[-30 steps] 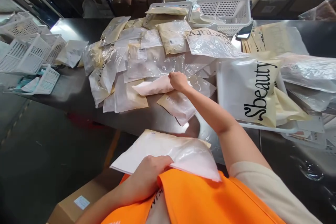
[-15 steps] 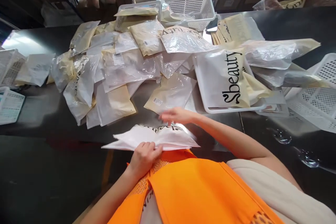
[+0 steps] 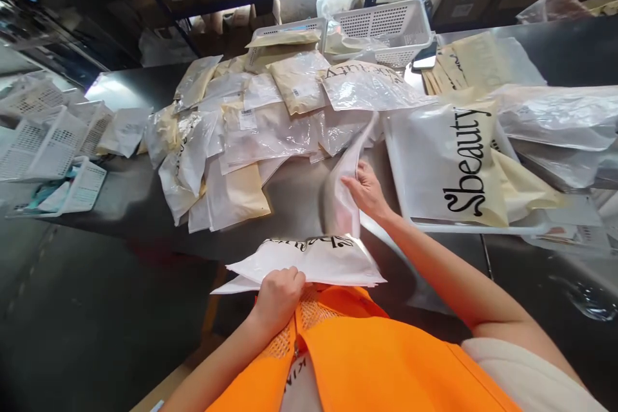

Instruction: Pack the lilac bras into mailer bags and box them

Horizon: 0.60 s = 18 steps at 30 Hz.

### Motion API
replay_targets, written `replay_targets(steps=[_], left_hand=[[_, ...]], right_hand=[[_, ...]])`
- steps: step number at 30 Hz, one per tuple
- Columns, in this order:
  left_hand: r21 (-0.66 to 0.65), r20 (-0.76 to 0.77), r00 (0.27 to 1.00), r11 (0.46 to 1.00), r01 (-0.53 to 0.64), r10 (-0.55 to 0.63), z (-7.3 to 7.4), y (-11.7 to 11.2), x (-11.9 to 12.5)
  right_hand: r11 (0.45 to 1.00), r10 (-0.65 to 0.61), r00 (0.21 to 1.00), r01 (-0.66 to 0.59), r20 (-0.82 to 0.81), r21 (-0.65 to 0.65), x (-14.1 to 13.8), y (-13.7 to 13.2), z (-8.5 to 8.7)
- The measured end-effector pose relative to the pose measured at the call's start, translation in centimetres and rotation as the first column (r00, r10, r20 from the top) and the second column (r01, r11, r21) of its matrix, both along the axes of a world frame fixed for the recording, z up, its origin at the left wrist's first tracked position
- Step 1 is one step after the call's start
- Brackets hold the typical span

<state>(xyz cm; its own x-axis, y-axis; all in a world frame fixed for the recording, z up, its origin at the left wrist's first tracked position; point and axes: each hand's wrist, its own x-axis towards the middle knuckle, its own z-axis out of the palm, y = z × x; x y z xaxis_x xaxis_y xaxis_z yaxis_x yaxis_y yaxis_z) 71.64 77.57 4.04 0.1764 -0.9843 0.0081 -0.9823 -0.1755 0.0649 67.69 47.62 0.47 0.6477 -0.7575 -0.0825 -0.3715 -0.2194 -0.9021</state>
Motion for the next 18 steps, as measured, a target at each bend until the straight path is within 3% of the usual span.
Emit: replay_targets(steps=[1,2,3,6,8,10,11,12,13,14,16,18], left_hand=[[-0.008,0.01,1.0,1.0,-0.024,0.024,0.0,0.1,0.0],[-0.014,0.014,0.999,0.999,-0.042,0.042,0.0,0.2,0.0],[-0.036,0.018,0.999,0.998,-0.05,0.051,0.0,0.2,0.0],[-0.248,0.105,0.993,0.969,-0.026,0.053,0.2,0.0,0.0],[-0.398,0.192,0.978,0.917,0.002,0.081,0.2,-0.2,0.2],[-0.44,0.205,0.973,0.898,-0.002,0.103,0.1,-0.3,0.4],[-0.427,0.178,0.979,0.904,-0.01,0.095,-0.1,-0.2,0.5],[-0.4,0.138,0.987,0.916,-0.02,0.081,-0.2,-0.1,0.6],[-0.36,0.096,0.993,0.933,-0.023,0.061,-0.4,0.0,0.7],[-0.321,0.064,0.997,0.947,-0.023,0.046,-0.6,0.1,0.7],[-0.274,0.037,0.999,0.961,-0.02,0.032,-0.8,0.4,0.8],[-0.259,0.055,0.997,0.965,-0.04,0.056,-0.8,0.5,0.9]], right_hand=[[0.988,0.133,0.99,-0.128,0.054,-0.091,0.1,-0.2,1.6],[0.942,0.298,0.952,-0.28,0.076,-0.188,0.3,-0.2,3.0],[0.855,0.472,0.88,-0.441,0.057,-0.272,0.5,-0.1,4.0],[0.467,0.847,0.521,-0.824,-0.107,-0.321,1.0,1.7,5.3],[0.203,0.956,0.248,-0.944,-0.158,-0.259,1.1,3.5,4.8],[-0.021,0.989,0.004,-0.985,-0.148,-0.17,1.1,5.1,4.0],[-0.096,0.986,-0.076,-0.987,-0.15,-0.131,1.3,5.6,3.5],[-0.133,0.979,-0.115,-0.986,-0.167,-0.101,1.8,5.8,3.0],[-0.121,0.973,-0.101,-0.989,-0.206,-0.086,2.6,5.7,2.4],[-0.055,0.964,-0.028,-0.994,-0.264,-0.097,3.9,5.2,1.8],[0.173,0.892,0.238,-0.965,-0.385,-0.196,7.6,3.7,0.3],[0.387,0.729,0.516,-0.853,-0.451,-0.35,12.1,1.8,-1.3]])
